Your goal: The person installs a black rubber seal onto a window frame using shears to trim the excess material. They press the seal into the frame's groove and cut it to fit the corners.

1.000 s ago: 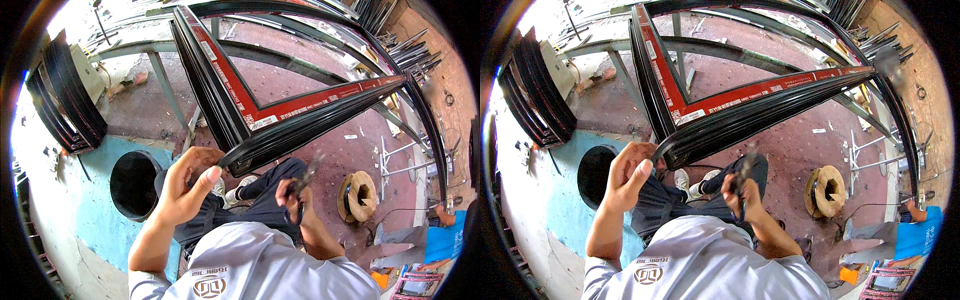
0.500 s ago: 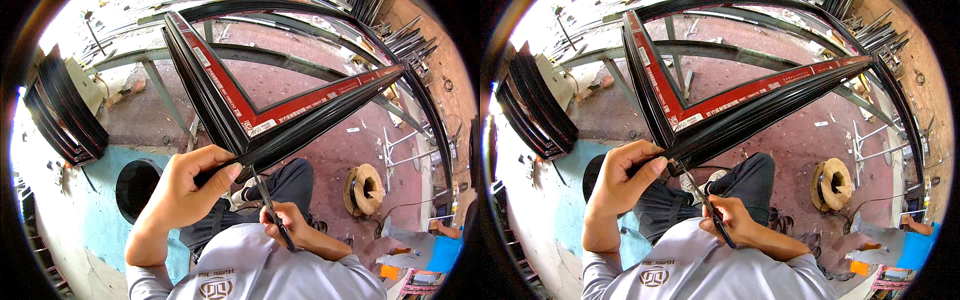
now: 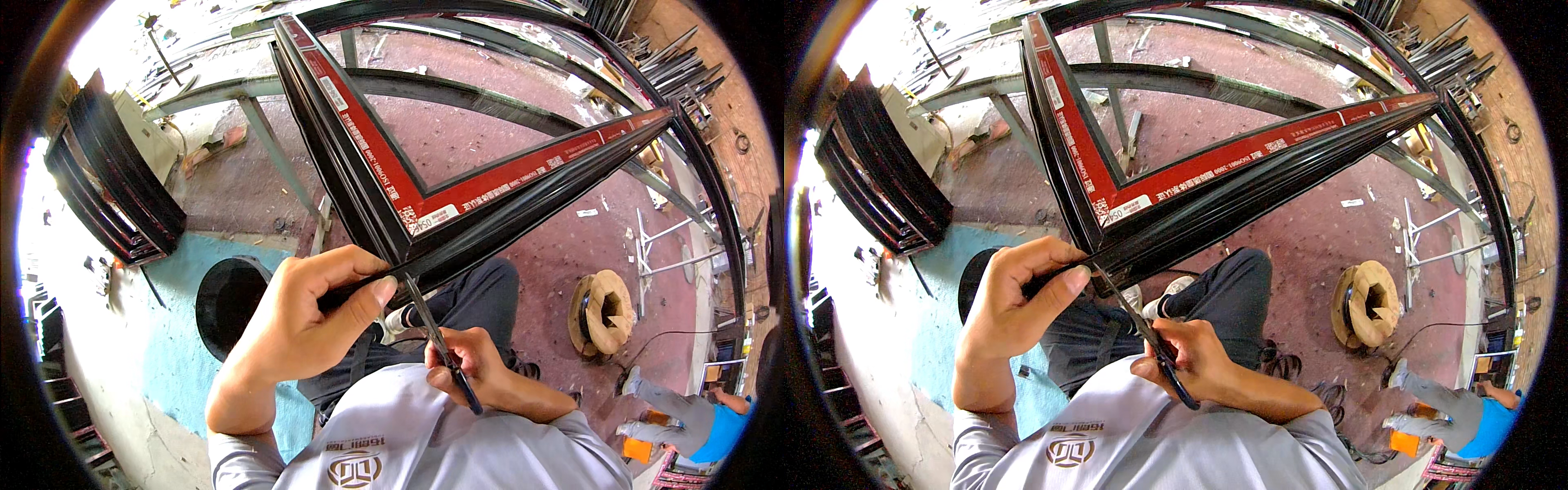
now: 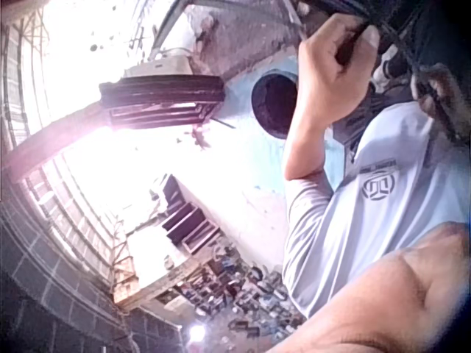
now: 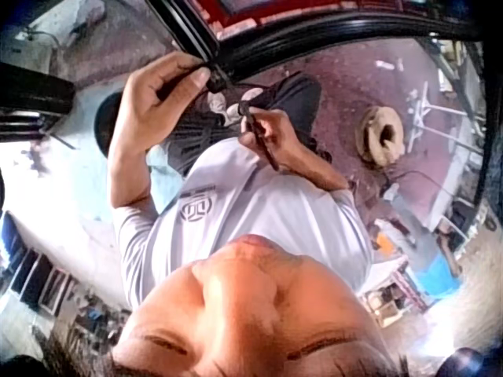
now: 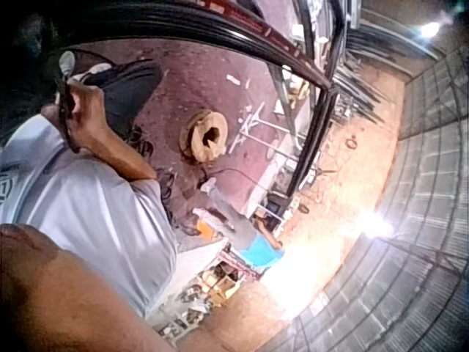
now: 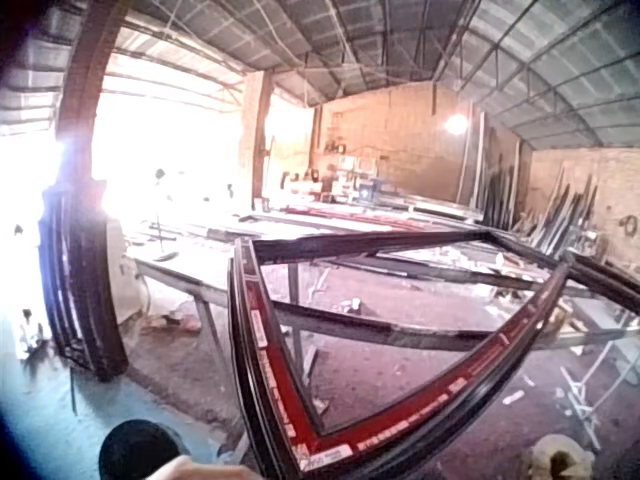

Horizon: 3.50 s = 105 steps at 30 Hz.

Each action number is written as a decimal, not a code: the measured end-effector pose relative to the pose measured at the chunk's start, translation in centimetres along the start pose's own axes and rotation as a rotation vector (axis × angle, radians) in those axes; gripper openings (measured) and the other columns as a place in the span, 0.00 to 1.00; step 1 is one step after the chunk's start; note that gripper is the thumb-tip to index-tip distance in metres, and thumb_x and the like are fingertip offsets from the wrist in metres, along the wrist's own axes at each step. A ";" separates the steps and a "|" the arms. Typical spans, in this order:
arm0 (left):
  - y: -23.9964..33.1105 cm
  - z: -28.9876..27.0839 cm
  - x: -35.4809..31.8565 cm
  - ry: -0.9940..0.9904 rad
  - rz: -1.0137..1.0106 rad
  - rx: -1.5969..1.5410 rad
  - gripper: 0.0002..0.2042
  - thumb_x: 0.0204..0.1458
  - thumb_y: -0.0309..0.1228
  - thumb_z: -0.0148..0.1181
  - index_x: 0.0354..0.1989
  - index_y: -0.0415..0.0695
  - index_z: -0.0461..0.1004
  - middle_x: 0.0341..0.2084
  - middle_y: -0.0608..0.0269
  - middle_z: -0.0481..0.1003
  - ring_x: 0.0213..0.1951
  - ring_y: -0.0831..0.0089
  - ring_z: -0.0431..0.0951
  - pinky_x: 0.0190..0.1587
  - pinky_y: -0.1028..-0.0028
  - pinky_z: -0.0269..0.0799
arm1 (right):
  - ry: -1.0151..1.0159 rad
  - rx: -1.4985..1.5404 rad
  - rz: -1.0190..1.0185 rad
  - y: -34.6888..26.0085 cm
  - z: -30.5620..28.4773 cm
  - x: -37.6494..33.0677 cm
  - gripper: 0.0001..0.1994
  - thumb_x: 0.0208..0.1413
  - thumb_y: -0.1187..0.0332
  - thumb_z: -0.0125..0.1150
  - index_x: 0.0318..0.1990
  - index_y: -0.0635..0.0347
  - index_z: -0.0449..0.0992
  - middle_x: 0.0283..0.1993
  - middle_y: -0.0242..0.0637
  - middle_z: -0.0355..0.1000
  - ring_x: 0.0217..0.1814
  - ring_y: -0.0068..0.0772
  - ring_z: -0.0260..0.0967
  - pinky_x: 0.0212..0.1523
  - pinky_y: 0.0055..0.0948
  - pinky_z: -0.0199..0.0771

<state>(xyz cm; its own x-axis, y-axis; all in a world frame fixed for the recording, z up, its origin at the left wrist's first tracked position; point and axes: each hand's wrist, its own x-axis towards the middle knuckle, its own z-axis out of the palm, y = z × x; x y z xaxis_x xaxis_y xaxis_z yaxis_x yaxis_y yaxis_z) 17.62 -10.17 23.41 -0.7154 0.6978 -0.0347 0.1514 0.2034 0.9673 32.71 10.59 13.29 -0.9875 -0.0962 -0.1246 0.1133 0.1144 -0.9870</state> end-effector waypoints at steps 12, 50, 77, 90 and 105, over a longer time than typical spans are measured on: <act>-0.1 0.4 0.0 0.072 0.082 0.065 0.08 0.63 0.28 0.63 0.40 0.34 0.81 0.20 0.67 0.74 0.25 0.87 0.67 0.26 0.78 0.63 | 0.021 -0.001 0.015 -1.4 -0.1 0.4 0.23 0.56 0.51 0.76 0.28 0.61 0.73 0.17 0.26 0.62 0.22 0.13 0.58 0.20 0.23 0.57; -3.6 -6.1 -20.5 0.663 0.634 -0.514 0.15 0.75 0.34 0.44 0.54 0.34 0.69 0.21 0.70 0.57 0.18 0.83 0.54 0.19 0.79 0.54 | -0.137 -0.186 0.054 6.8 0.3 0.3 0.34 0.55 0.33 0.65 0.30 0.62 0.73 0.21 0.32 0.71 0.18 0.24 0.68 0.20 0.26 0.64; -4.1 4.2 -4.6 0.458 0.500 0.662 0.10 0.48 0.18 0.69 0.41 0.36 0.82 0.37 0.54 0.83 0.39 0.59 0.84 0.44 0.65 0.81 | 0.367 -0.363 -0.084 21.5 -4.9 -0.3 0.22 0.62 0.51 0.70 0.27 0.60 0.74 0.17 0.40 0.67 0.17 0.39 0.68 0.23 0.37 0.67; 6.9 6.0 8.0 -0.342 1.051 1.409 0.07 0.48 0.30 0.65 0.36 0.50 0.82 0.52 0.66 0.79 0.68 0.66 0.68 0.69 0.62 0.69 | 0.402 0.103 -0.057 17.5 -6.7 -3.6 0.19 0.66 0.55 0.68 0.31 0.61 0.73 0.23 0.21 0.64 0.25 0.12 0.57 0.25 0.22 0.58; 11.0 10.6 11.6 -0.452 0.652 0.662 0.12 0.59 0.28 0.68 0.48 0.36 0.80 0.32 0.57 0.82 0.30 0.69 0.80 0.39 0.68 0.74 | 0.465 0.295 -0.252 10.9 -8.0 -4.7 0.26 0.63 0.45 0.68 0.37 0.66 0.76 0.27 0.26 0.69 0.26 0.14 0.63 0.26 0.20 0.63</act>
<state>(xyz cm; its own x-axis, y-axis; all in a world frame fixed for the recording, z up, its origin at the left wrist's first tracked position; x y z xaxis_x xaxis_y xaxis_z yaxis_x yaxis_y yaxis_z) 18.27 7.43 30.95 -0.0575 0.9732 0.2229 0.8608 -0.0648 0.5048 37.75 20.16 3.91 -0.9245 0.3652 0.1090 -0.1705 -0.1408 -0.9752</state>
